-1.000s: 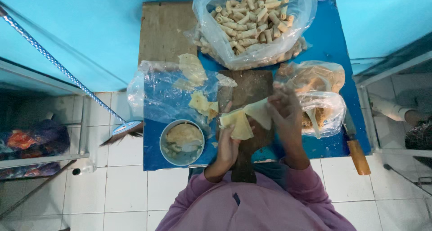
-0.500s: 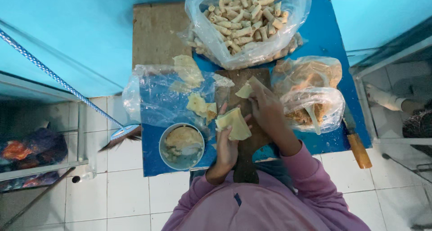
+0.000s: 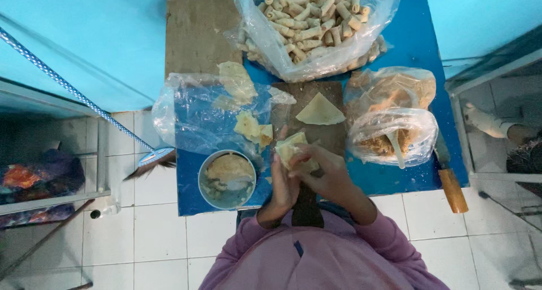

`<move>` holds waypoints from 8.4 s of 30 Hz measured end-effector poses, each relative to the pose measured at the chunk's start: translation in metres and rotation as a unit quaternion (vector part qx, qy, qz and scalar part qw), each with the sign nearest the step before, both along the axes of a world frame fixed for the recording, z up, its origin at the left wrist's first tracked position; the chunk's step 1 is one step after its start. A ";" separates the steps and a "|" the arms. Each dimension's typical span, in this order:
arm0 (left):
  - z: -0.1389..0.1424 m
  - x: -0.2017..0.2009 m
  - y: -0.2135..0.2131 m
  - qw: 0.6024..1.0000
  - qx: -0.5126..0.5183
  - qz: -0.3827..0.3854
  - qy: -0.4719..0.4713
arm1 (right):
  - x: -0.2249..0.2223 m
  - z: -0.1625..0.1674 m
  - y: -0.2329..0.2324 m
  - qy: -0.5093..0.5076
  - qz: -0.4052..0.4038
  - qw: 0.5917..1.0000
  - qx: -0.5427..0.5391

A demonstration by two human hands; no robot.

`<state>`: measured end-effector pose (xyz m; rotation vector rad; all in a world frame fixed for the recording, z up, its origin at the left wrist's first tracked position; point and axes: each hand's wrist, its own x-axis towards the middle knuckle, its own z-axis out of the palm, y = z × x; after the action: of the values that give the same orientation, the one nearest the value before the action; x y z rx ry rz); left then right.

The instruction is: The person sits at a blue table and assembles small stuffed snacks. They pinch filling from a bowl, place it onto thin wrapper sheets, fold the wrappers over the filling by hand, and place the finished folded pieces into a large plastic bag of rolled snacks. A spoon is used to scoop filling from a bag.

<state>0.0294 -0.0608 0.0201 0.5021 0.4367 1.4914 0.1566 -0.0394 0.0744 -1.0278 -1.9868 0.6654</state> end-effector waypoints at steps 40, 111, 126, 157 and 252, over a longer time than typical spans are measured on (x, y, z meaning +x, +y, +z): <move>0.015 -0.005 -0.001 0.999 -0.041 -0.009 -0.006 | 0.028 -0.022 0.049 -0.137 -0.142 0.974 0.113; 0.017 -0.004 -0.003 0.996 -0.018 0.078 0.027 | 0.037 0.023 0.088 -0.204 -0.062 0.976 0.049; 0.016 -0.006 -0.004 0.998 -0.021 0.059 0.025 | 0.029 0.021 0.112 -0.272 -0.021 0.955 0.115; 0.007 -0.006 -0.003 0.998 -0.038 0.028 0.031 | 0.014 -0.009 0.008 0.291 -0.043 0.920 -0.258; 0.017 -0.009 -0.004 0.999 0.005 -0.037 0.038 | 0.005 -0.005 -0.006 0.052 -0.059 0.996 -0.039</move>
<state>0.0203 -0.0647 0.0373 0.5787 0.4666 1.4066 0.1611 -0.0451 0.0691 -1.1253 -1.8077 0.7228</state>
